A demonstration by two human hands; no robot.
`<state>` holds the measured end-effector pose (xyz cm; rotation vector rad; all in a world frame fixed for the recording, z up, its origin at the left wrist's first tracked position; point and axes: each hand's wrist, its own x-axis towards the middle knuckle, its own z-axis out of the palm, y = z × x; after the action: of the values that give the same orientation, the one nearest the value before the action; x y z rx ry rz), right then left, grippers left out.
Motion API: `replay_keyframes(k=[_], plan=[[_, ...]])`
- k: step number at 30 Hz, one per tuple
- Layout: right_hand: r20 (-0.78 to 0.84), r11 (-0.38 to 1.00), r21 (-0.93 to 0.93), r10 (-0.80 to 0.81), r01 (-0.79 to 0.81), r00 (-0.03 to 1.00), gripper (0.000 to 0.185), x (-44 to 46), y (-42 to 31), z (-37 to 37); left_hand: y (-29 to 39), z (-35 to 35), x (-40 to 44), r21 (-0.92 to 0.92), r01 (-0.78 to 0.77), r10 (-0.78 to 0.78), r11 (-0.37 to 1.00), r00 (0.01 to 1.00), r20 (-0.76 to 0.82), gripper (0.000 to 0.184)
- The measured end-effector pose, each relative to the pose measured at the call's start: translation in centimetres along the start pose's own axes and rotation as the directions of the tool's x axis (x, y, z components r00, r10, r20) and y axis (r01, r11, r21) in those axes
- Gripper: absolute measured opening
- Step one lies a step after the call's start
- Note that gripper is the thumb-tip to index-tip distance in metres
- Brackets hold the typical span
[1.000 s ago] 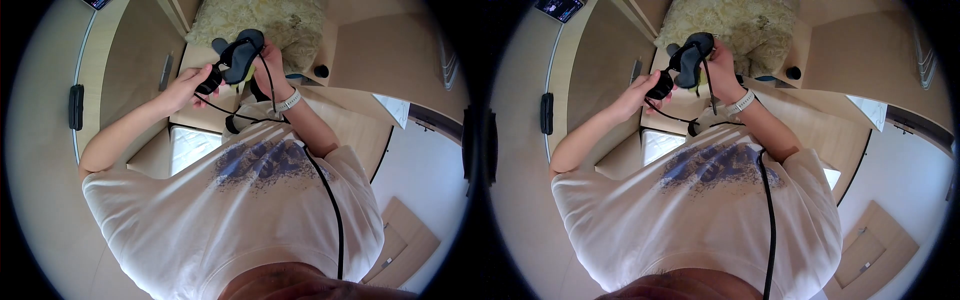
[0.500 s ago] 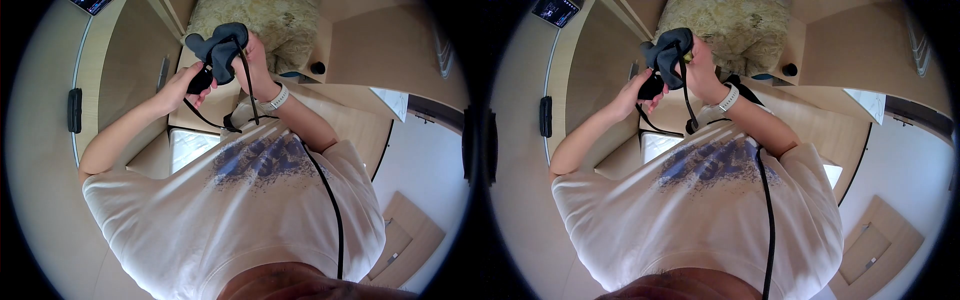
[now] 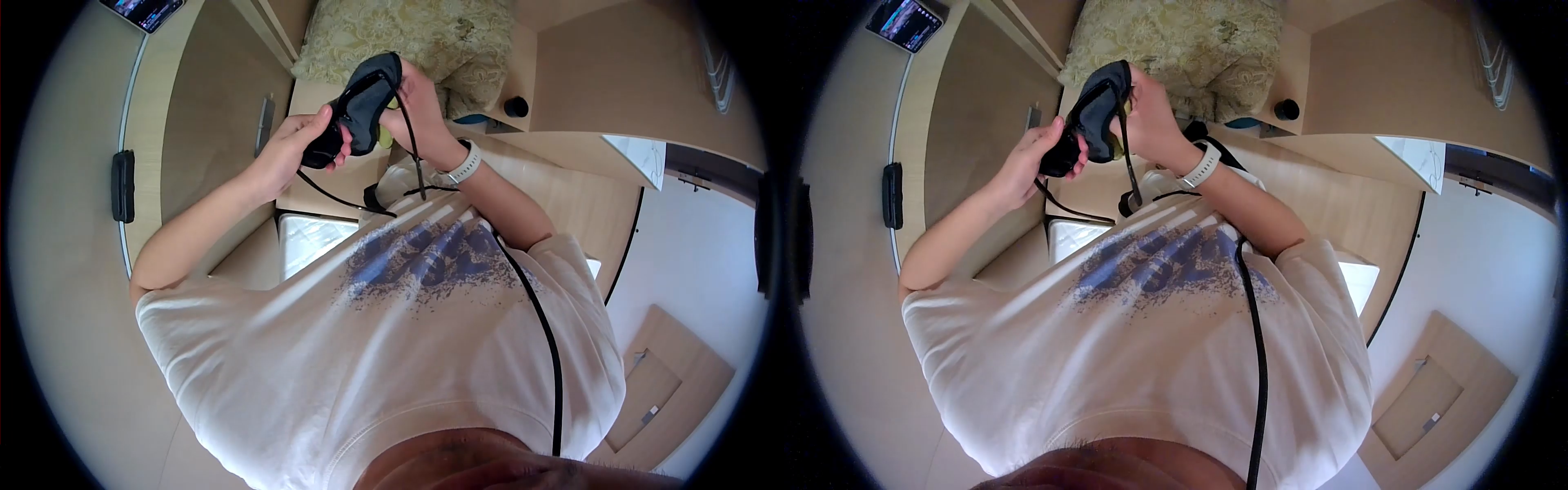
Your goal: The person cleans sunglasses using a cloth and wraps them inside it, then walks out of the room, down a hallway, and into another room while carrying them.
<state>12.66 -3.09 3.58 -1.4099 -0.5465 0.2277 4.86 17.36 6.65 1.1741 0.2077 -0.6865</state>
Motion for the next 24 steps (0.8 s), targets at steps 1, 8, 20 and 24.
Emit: replay_keyframes(k=[1,8,20,24], plan=[[-0.001,1.000,-0.001,-0.002,0.002,1.000,0.036,0.1,-0.3,-0.2,-0.1,-0.1,0.0,0.024,-0.031,0.031,0.999,1.000,0.005,0.052],[-0.080,0.995,-0.098,0.021,-0.029,0.997,0.040,1.5,-1.1,-2.1,0.0,-0.6,0.6,0.193,-0.214,0.213,0.957,0.977,0.029,0.053],[0.034,0.994,0.074,0.080,-0.082,0.996,0.042,-0.7,0.6,-0.1,-0.2,-0.3,0.1,0.184,-0.218,0.218,0.958,0.976,0.022,0.051],[-0.090,0.980,-0.081,0.173,-0.181,0.981,0.042,-0.6,1.0,-2.5,0.0,-0.7,0.6,0.207,-0.262,0.261,0.943,0.965,0.033,0.051]])
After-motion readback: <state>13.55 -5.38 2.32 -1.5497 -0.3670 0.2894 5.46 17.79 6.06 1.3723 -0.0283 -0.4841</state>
